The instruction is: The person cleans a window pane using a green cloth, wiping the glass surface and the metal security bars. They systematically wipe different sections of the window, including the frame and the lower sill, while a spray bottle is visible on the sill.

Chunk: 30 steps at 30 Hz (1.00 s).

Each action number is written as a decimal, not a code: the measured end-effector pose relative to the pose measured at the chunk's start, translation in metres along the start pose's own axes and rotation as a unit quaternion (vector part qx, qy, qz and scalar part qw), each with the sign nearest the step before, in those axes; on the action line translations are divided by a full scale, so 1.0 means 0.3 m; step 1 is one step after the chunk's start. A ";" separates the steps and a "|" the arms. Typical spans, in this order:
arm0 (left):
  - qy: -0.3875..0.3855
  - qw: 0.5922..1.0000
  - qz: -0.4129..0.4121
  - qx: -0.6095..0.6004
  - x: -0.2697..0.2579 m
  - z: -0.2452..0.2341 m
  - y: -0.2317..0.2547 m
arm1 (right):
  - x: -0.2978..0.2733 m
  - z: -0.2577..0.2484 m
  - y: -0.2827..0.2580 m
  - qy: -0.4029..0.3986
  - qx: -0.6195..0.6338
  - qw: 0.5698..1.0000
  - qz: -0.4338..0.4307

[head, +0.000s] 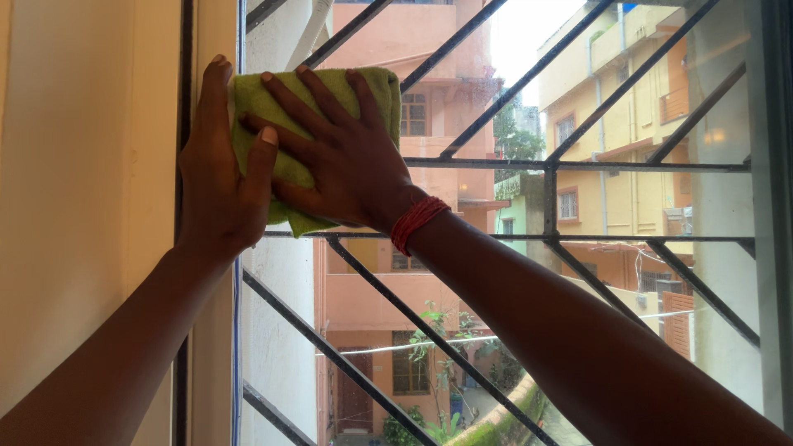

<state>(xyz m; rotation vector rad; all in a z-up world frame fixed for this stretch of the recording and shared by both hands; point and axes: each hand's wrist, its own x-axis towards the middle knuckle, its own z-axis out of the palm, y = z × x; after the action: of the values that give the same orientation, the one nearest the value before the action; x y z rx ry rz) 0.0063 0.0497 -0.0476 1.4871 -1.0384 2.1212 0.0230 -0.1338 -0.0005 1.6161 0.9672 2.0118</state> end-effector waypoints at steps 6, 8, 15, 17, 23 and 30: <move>0.002 1.000 0.005 -0.012 -0.006 -0.004 0.003 | -0.028 -0.012 -0.026 -0.004 0.022 1.000 -0.003; -0.002 1.000 0.006 0.000 -0.007 -0.007 0.002 | -0.038 -0.019 -0.039 -0.016 0.031 0.999 0.000; -0.013 1.000 -0.014 -0.008 0.000 -0.018 0.021 | -0.071 -0.030 -0.080 -0.029 0.039 0.999 0.004; -0.032 0.999 -0.038 -0.019 0.002 -0.016 0.028 | -0.072 -0.028 -0.084 -0.018 0.043 0.999 -0.001; -0.062 0.995 -0.002 0.081 -0.009 -0.001 0.020 | -0.087 -0.039 -0.096 -0.041 0.050 0.998 0.006; -0.071 0.996 -0.019 0.052 -0.007 -0.017 0.036 | -0.111 -0.038 -0.121 -0.021 0.060 0.998 0.005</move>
<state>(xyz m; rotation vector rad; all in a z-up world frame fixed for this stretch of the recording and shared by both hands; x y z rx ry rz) -0.0031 0.0463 -0.0543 1.7148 -0.9530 2.0974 0.0164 -0.1342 -0.0507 1.7224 1.0838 1.9516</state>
